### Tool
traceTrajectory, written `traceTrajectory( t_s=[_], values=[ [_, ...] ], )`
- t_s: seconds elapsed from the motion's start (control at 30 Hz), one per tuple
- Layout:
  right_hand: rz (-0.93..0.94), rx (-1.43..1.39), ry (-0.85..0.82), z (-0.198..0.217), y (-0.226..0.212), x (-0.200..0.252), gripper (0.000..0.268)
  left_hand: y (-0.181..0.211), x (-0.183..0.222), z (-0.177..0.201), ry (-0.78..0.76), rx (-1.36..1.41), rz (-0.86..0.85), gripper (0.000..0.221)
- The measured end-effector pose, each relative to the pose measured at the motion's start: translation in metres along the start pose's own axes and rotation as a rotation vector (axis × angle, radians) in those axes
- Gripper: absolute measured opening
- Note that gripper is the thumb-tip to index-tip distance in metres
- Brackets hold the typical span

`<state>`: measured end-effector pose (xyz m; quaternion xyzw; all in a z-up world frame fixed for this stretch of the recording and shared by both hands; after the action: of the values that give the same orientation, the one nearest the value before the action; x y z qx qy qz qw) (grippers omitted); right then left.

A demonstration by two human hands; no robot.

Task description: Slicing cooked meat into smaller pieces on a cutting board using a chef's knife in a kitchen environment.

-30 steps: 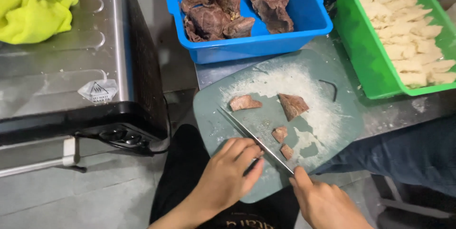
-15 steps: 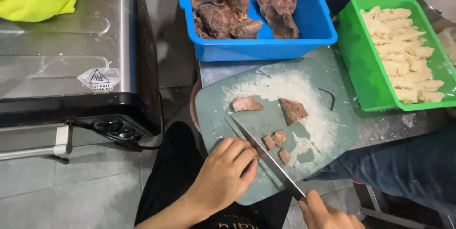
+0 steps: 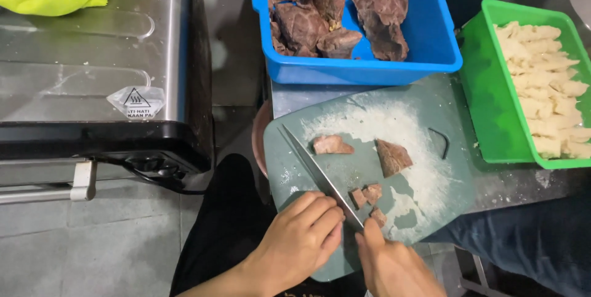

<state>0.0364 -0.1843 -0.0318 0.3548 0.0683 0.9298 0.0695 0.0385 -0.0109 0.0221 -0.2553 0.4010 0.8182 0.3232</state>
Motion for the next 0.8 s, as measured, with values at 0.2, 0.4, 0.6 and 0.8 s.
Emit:
traceTrajectory(
  t_s=[0.2, 0.4, 0.6, 0.8],
  values=[
    [0.242, 0.02, 0.222, 0.002, -0.005, 0.0, 0.036, 0.0, 0.004, 0.0, 0.057, -0.014, 0.057, 0.004],
    [-0.016, 0.015, 0.095, -0.008, 0.034, 0.012, 0.029, 0.005, 0.01, 0.009, 0.002, -0.038, 0.042, 0.007],
    [-0.22, 0.017, 0.221, -0.003, 0.052, 0.038, 0.029, 0.004, 0.007, 0.008, -0.008, -0.022, 0.042, 0.005],
    [-0.201, 0.177, 0.4, -0.019, 0.069, 0.039, 0.022, 0.0, 0.01, 0.004, -0.033, -0.016, 0.088, 0.014]
  ],
)
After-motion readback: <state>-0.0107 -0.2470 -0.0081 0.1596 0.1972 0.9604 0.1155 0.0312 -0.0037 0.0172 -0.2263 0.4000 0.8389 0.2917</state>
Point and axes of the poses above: each hand's wrist, its own x-axis away from the middle knuckle, its own z-axis out of the back of the hand, y = z × x, the point moved 6 cm from there along -x, towards the middle knuckle, and after that the axes turned 8 degrees about -z, right-handed, at the moved point
